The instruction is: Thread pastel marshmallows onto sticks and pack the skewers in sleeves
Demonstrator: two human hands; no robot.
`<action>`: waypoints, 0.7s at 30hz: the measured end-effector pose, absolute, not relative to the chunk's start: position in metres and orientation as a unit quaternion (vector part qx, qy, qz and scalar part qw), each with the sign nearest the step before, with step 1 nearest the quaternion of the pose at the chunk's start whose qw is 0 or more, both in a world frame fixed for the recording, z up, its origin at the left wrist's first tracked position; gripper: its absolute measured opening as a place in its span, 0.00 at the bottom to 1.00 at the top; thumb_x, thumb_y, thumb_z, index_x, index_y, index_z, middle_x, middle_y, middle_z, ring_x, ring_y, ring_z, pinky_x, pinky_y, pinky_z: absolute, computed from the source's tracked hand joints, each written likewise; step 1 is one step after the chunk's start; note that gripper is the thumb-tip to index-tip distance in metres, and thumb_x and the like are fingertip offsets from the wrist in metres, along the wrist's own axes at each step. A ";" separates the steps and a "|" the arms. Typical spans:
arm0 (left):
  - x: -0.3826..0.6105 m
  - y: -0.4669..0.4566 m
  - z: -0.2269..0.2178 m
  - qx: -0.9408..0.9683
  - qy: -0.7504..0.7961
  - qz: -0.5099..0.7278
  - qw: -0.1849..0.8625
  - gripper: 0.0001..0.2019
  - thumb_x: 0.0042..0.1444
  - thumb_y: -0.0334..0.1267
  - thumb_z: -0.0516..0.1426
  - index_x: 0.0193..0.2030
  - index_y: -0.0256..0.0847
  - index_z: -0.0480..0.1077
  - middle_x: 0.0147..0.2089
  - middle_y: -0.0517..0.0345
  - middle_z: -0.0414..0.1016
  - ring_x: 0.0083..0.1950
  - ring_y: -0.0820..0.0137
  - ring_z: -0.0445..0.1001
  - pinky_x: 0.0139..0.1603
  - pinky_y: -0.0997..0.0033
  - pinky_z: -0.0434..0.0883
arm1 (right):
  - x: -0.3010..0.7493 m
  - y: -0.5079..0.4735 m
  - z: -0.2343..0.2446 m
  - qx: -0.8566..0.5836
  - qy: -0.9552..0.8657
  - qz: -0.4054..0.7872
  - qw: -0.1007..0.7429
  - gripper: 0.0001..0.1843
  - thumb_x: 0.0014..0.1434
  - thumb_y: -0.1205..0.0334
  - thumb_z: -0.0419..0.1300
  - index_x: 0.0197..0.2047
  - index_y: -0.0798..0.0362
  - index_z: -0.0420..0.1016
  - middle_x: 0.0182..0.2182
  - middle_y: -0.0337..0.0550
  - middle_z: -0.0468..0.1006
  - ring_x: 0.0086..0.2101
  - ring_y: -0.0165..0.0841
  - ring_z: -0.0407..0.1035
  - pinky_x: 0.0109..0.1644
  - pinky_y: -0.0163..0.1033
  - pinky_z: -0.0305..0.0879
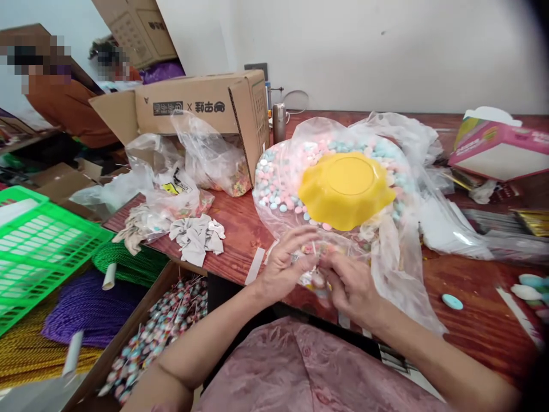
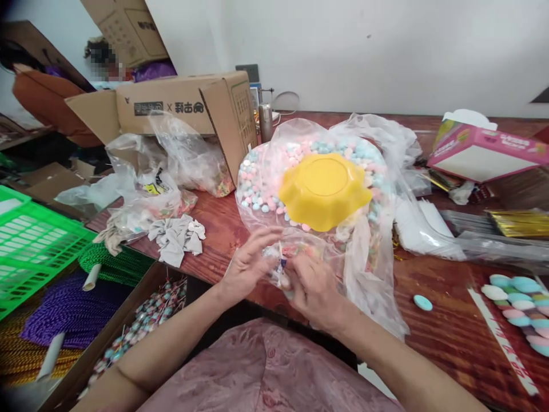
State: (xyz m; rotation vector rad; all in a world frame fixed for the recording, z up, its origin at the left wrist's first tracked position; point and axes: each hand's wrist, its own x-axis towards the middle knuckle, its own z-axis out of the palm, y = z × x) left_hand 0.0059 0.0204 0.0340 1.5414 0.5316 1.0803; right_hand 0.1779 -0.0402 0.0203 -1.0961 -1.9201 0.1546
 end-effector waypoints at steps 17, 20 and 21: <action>-0.006 -0.005 0.012 0.841 0.252 0.401 0.261 0.09 0.63 0.30 0.53 0.43 0.36 0.75 0.38 0.48 0.78 0.40 0.67 0.76 0.42 0.66 0.74 | 0.163 -0.042 0.004 -0.464 -0.412 0.543 0.566 0.14 0.54 0.56 0.65 0.24 0.53 0.67 0.19 0.34 0.63 0.20 0.24 0.52 0.24 0.33 0.49; -0.016 -0.011 0.008 0.880 0.218 0.392 0.156 0.13 0.62 0.26 0.51 0.49 0.35 0.73 0.41 0.46 0.79 0.41 0.66 0.76 0.41 0.66 0.75 | 0.155 -0.051 0.004 -0.407 -0.302 0.692 0.514 0.16 0.48 0.57 0.69 0.24 0.53 0.65 0.17 0.31 0.60 0.17 0.21 0.45 0.21 0.32 0.44; -0.022 -0.014 0.009 0.890 0.205 0.383 0.142 0.13 0.62 0.25 0.51 0.50 0.36 0.72 0.41 0.46 0.79 0.41 0.66 0.76 0.41 0.66 0.74 | 0.151 -0.054 0.003 -0.390 -0.270 0.735 0.485 0.16 0.46 0.58 0.70 0.25 0.53 0.66 0.17 0.31 0.60 0.17 0.20 0.43 0.20 0.31 0.42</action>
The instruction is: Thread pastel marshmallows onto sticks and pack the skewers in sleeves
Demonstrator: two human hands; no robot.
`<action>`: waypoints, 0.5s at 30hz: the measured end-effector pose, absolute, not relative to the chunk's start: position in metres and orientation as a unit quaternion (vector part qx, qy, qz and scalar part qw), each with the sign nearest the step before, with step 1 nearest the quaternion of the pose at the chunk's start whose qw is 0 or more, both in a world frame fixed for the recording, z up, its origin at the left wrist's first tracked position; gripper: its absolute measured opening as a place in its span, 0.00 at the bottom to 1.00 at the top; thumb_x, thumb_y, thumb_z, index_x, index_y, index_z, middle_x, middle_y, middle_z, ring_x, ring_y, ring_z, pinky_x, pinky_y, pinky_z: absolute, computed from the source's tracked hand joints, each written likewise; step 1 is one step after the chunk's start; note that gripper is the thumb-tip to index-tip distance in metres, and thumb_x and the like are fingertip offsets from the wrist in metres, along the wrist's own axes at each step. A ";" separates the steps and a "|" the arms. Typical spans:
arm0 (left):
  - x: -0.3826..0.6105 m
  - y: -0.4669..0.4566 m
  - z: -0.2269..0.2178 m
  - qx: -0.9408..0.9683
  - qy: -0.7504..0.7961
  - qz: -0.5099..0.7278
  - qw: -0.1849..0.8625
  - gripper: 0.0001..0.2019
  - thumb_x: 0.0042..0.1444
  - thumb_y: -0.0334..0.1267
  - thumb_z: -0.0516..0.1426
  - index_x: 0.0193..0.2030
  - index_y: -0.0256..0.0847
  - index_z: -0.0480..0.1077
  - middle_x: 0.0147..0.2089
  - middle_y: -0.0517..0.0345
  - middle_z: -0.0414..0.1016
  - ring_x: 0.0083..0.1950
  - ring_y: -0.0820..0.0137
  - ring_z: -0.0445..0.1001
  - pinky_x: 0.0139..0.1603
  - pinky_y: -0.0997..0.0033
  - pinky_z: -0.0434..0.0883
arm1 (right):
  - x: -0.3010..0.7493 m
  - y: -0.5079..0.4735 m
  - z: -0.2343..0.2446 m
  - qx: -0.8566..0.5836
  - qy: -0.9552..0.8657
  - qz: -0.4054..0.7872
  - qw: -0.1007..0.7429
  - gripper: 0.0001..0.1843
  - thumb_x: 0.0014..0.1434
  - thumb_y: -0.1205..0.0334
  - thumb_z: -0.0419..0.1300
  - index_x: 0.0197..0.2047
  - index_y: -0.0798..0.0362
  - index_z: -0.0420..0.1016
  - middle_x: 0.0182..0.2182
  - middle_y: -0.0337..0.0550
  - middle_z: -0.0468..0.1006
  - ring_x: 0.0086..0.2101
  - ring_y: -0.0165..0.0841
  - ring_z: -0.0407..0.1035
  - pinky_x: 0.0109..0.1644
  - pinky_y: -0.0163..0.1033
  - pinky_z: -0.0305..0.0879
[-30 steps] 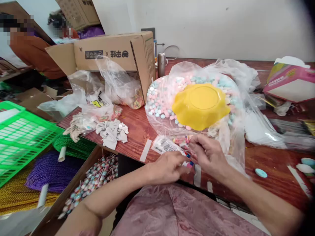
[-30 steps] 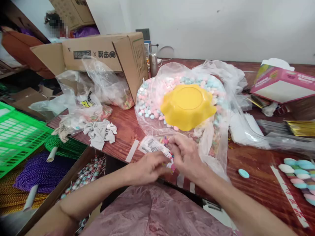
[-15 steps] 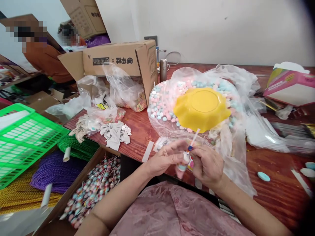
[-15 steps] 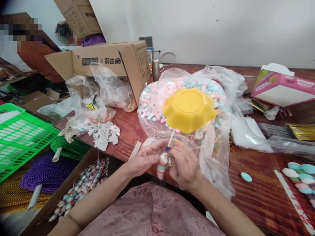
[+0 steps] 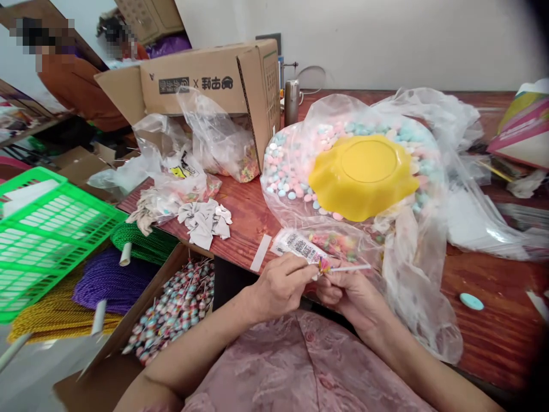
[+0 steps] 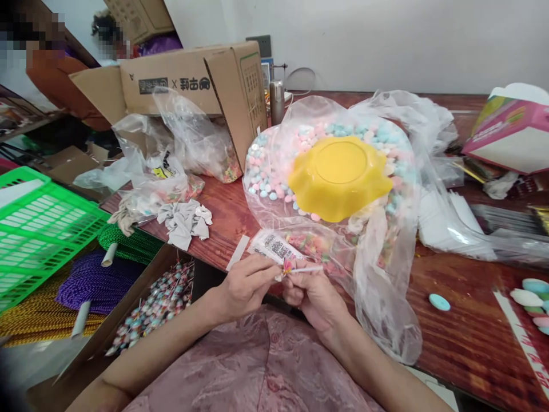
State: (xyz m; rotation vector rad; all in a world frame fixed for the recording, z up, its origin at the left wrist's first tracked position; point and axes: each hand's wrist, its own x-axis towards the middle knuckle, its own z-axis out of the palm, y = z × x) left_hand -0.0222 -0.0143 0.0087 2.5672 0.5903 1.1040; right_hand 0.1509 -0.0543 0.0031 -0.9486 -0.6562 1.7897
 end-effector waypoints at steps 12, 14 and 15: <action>-0.177 -0.022 0.046 0.765 0.610 -0.193 0.080 0.13 0.52 0.27 0.58 0.44 0.40 0.78 0.43 0.46 0.76 0.48 0.55 0.74 0.47 0.57 0.73 | 0.141 -0.070 -0.025 -0.426 -0.324 0.727 0.429 0.20 0.52 0.47 0.69 0.36 0.56 0.75 0.25 0.40 0.76 0.17 0.20 0.58 0.19 0.29 0.43; -0.146 -0.015 0.041 0.823 0.552 -0.116 0.066 0.15 0.56 0.29 0.56 0.49 0.38 0.76 0.50 0.43 0.75 0.54 0.55 0.72 0.54 0.55 0.71 | 0.145 -0.072 -0.026 -0.443 -0.357 0.692 0.443 0.19 0.55 0.47 0.67 0.35 0.56 0.75 0.24 0.39 0.75 0.17 0.21 0.58 0.20 0.29 0.46; -0.121 -0.011 0.035 0.874 0.475 -0.056 0.085 0.16 0.59 0.29 0.53 0.52 0.39 0.74 0.53 0.44 0.74 0.55 0.58 0.71 0.57 0.57 0.70 | 0.145 -0.074 -0.025 -0.449 -0.367 0.680 0.448 0.19 0.56 0.47 0.66 0.35 0.56 0.75 0.24 0.39 0.75 0.18 0.21 0.58 0.21 0.30 0.47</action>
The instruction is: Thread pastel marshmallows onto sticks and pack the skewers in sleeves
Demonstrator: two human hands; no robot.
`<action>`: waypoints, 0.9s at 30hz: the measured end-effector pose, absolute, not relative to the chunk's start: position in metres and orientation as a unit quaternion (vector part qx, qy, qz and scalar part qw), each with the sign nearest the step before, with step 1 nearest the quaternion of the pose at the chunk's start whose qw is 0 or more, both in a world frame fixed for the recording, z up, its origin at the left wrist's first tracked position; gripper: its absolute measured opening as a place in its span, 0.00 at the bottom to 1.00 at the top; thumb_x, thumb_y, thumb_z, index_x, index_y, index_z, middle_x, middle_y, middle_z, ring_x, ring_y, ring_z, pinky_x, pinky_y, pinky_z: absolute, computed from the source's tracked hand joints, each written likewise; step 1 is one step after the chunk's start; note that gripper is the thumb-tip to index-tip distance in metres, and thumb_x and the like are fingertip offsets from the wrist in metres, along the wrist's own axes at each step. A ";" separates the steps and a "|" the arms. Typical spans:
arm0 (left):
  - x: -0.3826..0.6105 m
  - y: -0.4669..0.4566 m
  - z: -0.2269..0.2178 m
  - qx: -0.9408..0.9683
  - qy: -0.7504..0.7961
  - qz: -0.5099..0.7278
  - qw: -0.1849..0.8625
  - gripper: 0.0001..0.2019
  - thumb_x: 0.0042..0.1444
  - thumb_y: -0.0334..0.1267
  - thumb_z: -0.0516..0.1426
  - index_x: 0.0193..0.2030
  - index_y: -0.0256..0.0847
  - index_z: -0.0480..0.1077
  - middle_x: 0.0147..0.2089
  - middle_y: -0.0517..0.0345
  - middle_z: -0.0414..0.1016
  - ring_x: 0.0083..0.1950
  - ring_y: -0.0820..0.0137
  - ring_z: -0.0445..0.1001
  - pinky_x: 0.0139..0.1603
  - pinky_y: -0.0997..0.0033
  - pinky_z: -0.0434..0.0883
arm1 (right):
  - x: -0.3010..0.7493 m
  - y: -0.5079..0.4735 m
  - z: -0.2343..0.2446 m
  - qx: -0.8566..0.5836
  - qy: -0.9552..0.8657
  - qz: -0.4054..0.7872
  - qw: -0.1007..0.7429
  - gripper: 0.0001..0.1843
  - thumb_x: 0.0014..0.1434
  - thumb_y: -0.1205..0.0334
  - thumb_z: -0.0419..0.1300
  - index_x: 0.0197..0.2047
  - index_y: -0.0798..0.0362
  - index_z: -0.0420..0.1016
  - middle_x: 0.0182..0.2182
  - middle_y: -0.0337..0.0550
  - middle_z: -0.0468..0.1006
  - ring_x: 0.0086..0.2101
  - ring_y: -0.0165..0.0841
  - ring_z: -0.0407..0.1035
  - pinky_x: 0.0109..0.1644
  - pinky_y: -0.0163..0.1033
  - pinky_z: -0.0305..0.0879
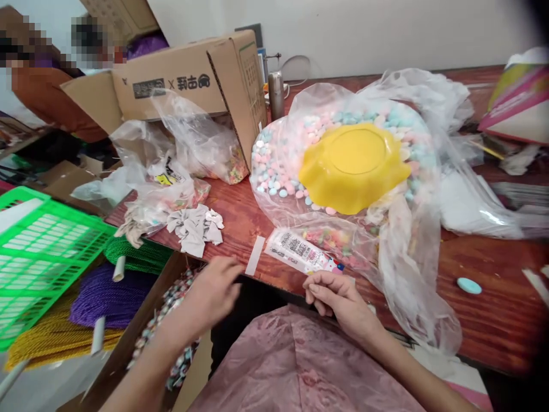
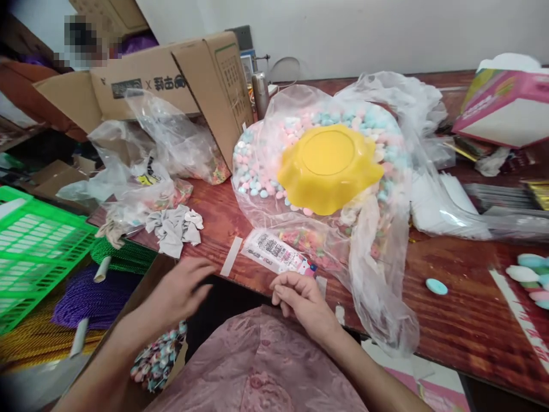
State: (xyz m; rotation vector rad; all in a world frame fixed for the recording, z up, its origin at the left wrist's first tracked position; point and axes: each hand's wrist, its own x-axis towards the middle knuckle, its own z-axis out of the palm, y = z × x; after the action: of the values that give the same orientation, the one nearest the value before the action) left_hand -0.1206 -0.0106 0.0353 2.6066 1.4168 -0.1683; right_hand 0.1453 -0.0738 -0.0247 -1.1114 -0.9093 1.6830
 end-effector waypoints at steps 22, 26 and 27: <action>0.003 0.032 -0.039 0.944 0.216 0.232 -0.095 0.13 0.59 0.25 0.54 0.47 0.41 0.73 0.38 0.54 0.78 0.39 0.62 0.74 0.37 0.65 0.71 | 0.442 -0.220 -0.031 -0.924 -0.264 -0.254 0.106 0.17 0.61 0.56 0.55 0.41 0.58 0.80 0.36 0.59 0.78 0.34 0.44 0.68 0.36 0.46 0.60; 0.002 0.030 -0.036 0.935 0.232 0.268 -0.021 0.11 0.60 0.25 0.53 0.43 0.41 0.74 0.38 0.54 0.77 0.39 0.64 0.74 0.39 0.66 0.72 | 0.464 -0.215 -0.041 -0.927 -0.272 -0.227 0.124 0.10 0.56 0.58 0.59 0.28 0.52 0.78 0.23 0.48 0.72 0.22 0.34 0.58 0.28 0.41 0.50; 0.003 0.031 -0.035 0.928 0.234 0.289 -0.001 0.10 0.61 0.26 0.53 0.41 0.40 0.74 0.36 0.54 0.77 0.38 0.65 0.73 0.38 0.67 0.72 | 0.467 -0.214 -0.043 -0.925 -0.276 -0.224 0.135 0.09 0.55 0.58 0.60 0.26 0.51 0.76 0.21 0.47 0.70 0.20 0.33 0.57 0.26 0.41 0.49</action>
State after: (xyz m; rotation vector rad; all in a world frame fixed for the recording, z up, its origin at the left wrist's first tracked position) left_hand 0.0031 0.0308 -0.0345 2.9182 0.7356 0.9088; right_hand 0.4669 -0.2140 -0.0431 -2.6798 -0.7997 -0.6490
